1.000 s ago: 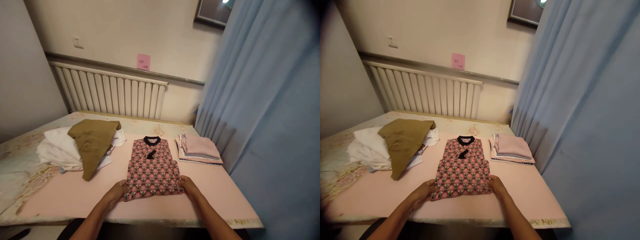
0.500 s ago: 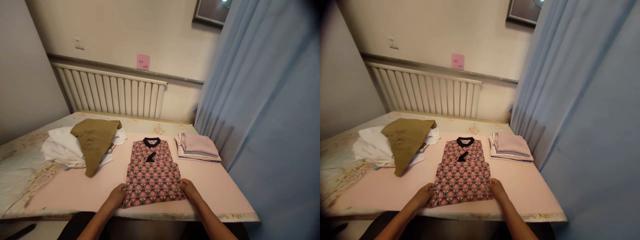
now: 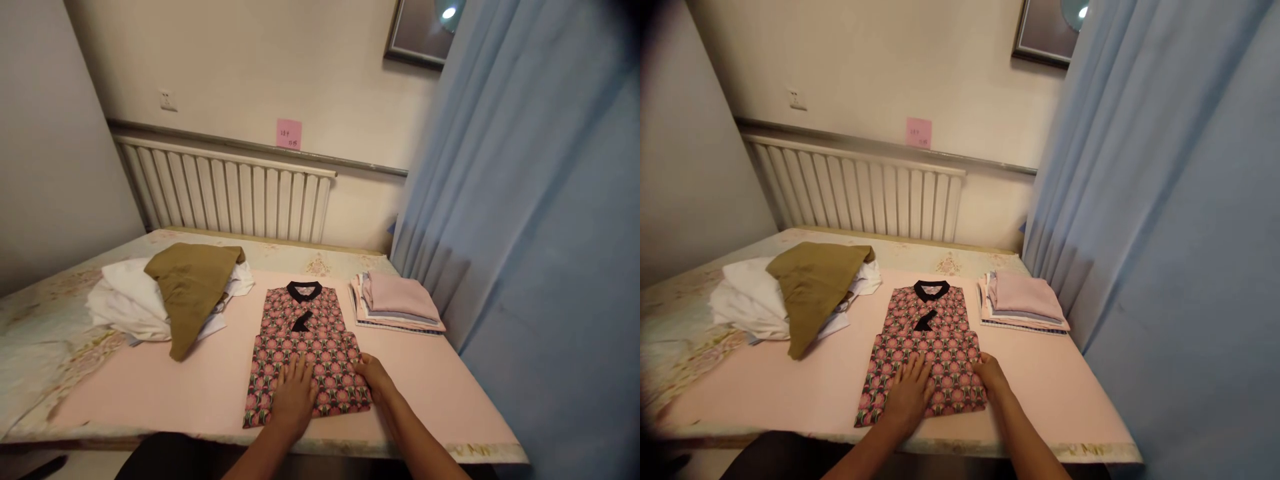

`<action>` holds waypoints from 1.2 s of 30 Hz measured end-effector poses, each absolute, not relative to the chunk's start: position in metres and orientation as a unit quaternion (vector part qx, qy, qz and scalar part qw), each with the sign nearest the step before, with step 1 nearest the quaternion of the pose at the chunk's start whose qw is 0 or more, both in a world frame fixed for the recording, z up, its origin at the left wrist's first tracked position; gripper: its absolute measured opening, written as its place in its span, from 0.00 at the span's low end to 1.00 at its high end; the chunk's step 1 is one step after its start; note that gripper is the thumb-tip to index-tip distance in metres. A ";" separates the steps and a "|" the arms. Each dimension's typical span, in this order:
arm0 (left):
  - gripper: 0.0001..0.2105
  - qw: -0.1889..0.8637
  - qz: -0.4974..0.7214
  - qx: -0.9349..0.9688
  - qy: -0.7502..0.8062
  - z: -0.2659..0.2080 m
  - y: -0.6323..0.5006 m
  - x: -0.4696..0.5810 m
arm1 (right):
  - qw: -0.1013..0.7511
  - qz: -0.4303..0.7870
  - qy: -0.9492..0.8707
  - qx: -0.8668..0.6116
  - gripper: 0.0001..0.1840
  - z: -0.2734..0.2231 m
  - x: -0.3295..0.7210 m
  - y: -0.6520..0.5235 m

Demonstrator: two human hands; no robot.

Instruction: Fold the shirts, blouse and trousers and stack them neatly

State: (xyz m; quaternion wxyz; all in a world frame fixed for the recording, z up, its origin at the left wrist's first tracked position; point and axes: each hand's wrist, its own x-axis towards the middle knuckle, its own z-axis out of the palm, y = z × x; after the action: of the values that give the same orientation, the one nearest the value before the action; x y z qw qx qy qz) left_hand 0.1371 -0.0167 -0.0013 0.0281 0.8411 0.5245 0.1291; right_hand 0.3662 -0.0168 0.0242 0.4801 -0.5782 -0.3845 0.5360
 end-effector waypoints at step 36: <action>0.25 0.005 0.100 0.846 0.523 -0.008 -0.019 0.123 | 0.239 -0.058 -0.788 -0.565 0.22 -0.029 0.275 -0.039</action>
State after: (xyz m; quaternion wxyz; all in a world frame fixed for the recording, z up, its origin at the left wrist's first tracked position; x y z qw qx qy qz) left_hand 0.1230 -0.0187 -0.0082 0.0053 0.8465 0.5229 0.0999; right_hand 0.2748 -0.0394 -0.0292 0.2388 -0.5648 -0.7878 -0.0581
